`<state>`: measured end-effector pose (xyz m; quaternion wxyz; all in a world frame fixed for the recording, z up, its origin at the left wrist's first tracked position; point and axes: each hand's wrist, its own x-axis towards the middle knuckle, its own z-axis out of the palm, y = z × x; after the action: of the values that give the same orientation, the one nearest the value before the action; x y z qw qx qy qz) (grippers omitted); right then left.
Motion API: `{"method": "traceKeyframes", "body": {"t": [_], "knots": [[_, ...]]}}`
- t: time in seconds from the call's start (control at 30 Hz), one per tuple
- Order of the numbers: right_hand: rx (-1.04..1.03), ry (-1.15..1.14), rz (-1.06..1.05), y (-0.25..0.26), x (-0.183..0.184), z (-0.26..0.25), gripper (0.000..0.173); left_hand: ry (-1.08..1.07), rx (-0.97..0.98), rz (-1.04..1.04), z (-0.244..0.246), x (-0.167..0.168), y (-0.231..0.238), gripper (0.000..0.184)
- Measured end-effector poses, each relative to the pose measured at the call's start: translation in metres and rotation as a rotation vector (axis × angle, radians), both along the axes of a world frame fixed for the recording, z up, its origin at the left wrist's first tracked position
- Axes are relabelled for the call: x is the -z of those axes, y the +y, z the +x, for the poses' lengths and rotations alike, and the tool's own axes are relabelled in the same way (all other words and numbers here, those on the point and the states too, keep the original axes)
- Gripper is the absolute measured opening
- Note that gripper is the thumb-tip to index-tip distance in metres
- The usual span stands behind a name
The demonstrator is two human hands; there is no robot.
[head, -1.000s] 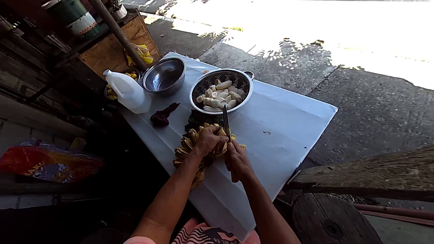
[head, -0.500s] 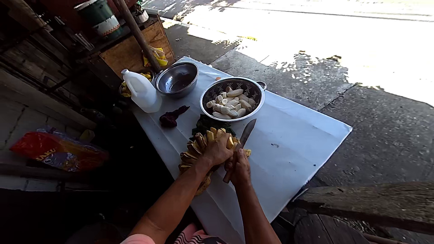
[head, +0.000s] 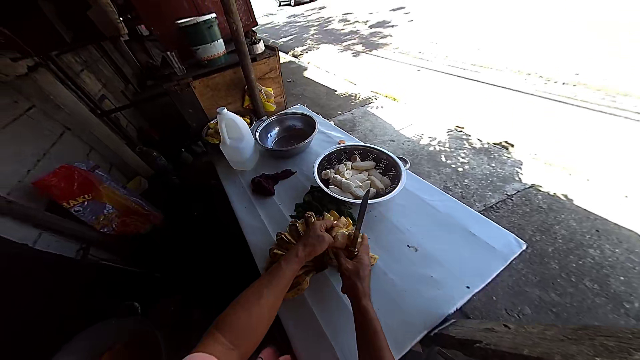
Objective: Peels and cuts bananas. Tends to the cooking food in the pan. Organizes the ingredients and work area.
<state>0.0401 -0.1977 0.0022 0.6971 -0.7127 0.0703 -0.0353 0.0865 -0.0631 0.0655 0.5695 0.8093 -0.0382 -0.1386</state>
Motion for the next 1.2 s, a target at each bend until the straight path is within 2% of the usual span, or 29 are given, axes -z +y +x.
{"method": "traceKeyframes", "body": {"t": [0.1, 0.17, 0.2, 0.27, 0.33, 0.4, 0.47, 0.53, 0.63, 0.73, 0.83, 1.0, 1.13, 1.2], "knots": [[-0.066, 0.046, 0.112, -0.018, -0.013, -0.002, 0.092, 0.032, 0.026, -0.1, -0.024, -0.004, 0.001, 0.056], [-0.066, 0.079, 0.217, -0.024, -0.027, -0.014, 0.088, -0.008, -0.087, -0.228, -0.041, 0.001, -0.004, 0.056], [-0.071, 0.087, 0.249, -0.023, -0.034, -0.021, 0.083, -0.022, -0.166, -0.321, -0.05, 0.005, -0.007, 0.054], [-0.127, 0.08, 0.263, -0.013, -0.047, -0.031, 0.073, 0.04, -0.255, -0.647, -0.059, 0.011, -0.015, 0.052], [-0.204, 0.034, 0.173, -0.004, -0.052, -0.036, 0.061, 0.229, -0.395, -1.011, -0.062, 0.004, -0.025, 0.045], [-0.19, -0.108, -0.079, -0.002, -0.048, -0.036, 0.044, 0.353, -0.527, -1.153, -0.054, -0.002, -0.022, 0.033], [-0.131, -0.257, -0.405, -0.005, -0.043, -0.041, 0.035, 0.342, -0.525, -1.187, -0.046, 0.0, -0.008, 0.029], [-0.112, -0.298, -0.601, -0.006, -0.04, -0.048, 0.031, 0.302, -0.472, -1.202, -0.04, 0.004, 0.005, 0.033], [-0.149, -0.273, -0.706, -0.003, -0.039, -0.058, 0.033, 0.287, -0.353, -1.209, -0.037, 0.01, 0.012, 0.05], [-0.219, -0.194, -0.76, 0.007, -0.031, -0.059, 0.034, 0.227, -0.184, -1.198, -0.04, 0.014, 0.006, 0.041], [-0.33, -0.077, -0.751, 0.006, -0.028, -0.051, 0.036, 0.187, -0.099, -1.126, -0.037, 0.021, 0.005, 0.041], [-0.252, -0.224, -0.634, -0.002, -0.042, -0.06, 0.034, 0.233, -0.231, -1.157, -0.031, 0.016, 0.007, 0.038], [-0.438, -0.021, -0.563, 0.003, -0.033, -0.058, 0.034, 0.21, -0.115, -1.147, -0.027, 0.019, 0.005, 0.048], [-0.51, 0.053, -0.417, -0.005, -0.031, -0.05, 0.035, 0.235, -0.117, -1.14, -0.025, 0.02, 0.003, 0.052]]}}
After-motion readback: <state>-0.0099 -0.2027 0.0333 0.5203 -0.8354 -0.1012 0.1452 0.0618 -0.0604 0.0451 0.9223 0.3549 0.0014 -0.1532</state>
